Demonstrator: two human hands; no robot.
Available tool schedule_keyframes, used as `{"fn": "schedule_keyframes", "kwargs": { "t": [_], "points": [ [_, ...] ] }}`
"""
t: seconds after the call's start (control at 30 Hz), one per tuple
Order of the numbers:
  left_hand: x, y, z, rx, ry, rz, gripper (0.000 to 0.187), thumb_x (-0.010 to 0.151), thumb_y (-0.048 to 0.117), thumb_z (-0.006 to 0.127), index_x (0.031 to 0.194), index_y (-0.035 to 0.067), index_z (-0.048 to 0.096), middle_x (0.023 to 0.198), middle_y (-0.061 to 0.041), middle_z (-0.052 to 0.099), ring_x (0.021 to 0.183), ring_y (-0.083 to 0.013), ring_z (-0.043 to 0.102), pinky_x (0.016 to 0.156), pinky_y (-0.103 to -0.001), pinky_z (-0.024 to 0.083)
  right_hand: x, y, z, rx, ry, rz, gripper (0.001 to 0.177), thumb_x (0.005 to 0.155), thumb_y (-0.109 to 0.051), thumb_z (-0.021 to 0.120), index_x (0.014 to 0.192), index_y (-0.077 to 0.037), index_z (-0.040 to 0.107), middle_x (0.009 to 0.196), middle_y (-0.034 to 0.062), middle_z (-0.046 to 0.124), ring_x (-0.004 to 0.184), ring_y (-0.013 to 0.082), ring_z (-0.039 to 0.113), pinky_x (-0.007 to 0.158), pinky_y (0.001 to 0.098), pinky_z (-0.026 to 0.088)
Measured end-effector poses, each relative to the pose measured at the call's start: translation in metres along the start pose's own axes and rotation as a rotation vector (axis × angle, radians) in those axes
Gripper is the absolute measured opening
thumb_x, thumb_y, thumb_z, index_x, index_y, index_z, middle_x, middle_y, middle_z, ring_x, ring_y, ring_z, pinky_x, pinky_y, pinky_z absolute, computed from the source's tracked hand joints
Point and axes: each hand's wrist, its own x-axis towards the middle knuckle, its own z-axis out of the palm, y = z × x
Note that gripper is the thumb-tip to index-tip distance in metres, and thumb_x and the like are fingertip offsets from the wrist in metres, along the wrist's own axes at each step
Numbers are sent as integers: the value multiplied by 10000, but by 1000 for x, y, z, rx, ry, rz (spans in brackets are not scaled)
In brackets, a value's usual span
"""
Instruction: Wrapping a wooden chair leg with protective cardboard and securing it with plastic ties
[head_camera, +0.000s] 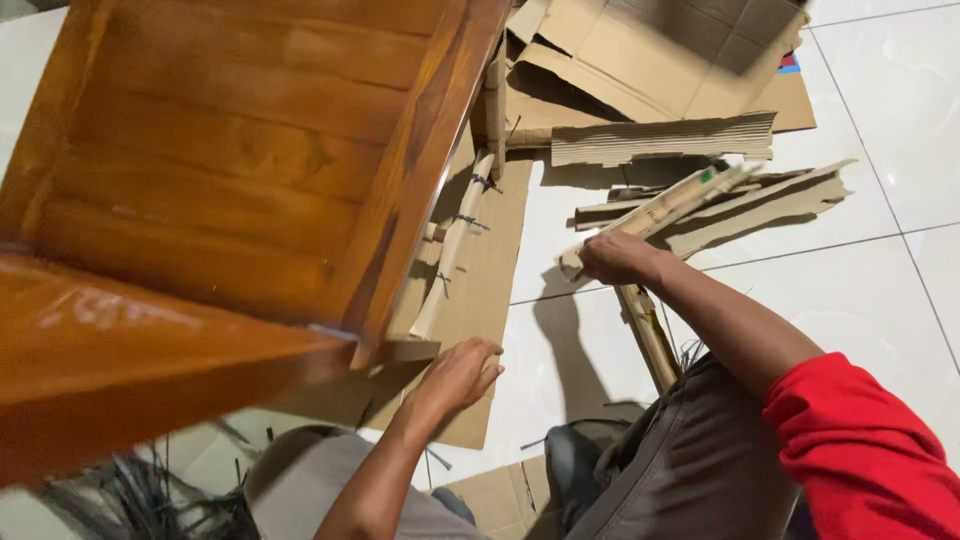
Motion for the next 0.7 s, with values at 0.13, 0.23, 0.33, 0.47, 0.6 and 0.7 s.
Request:
{"fn": "schedule_keyframes", "kwargs": {
  "t": [0.13,0.23,0.33,0.47,0.6,0.7],
  "points": [
    [-5,-15,8,14,-15,-10,348,970,239,555,1268,91,658,1181,-237,660,1177,-472,634,992,-582,501,-16,-39,-2,-64,-11,-21,185,885,-231,714,954,-59,724,945,186,769,918,382,764,808,492,614],
    [-9,-26,16,23,4,-41,360,964,267,563,1280,122,657,1210,-208,661,1209,-442,629,1012,-564,497,-15,-37,32,-113,5,-2,161,881,-235,714,985,-113,732,988,132,767,948,347,764,826,467,626],
    [-16,-27,13,2,40,-56,359,960,274,572,1278,137,664,1221,-194,665,1225,-432,625,1020,-564,494,-22,-50,42,-179,21,28,151,871,-274,704,942,-145,736,988,85,769,932,305,767,808,440,638],
    [-23,-32,15,-11,93,-60,347,952,263,577,1254,124,675,1212,-204,676,1222,-439,625,1015,-578,498,-33,-75,41,-234,70,93,188,844,-327,708,910,-156,750,999,53,769,862,298,768,751,465,632],
    [-25,-35,20,14,93,-74,353,948,282,565,1262,169,680,1240,-144,687,1241,-391,629,1027,-548,503,-24,-74,67,-171,74,115,274,812,-369,736,977,-150,733,1068,44,757,919,325,770,792,500,638],
    [-29,-34,18,11,115,-60,336,947,295,561,1235,174,684,1221,-146,691,1235,-395,626,1024,-553,503,-39,-101,52,-147,47,134,199,824,-367,721,914,-192,754,1037,7,756,921,279,772,791,436,637]
  ]
}}
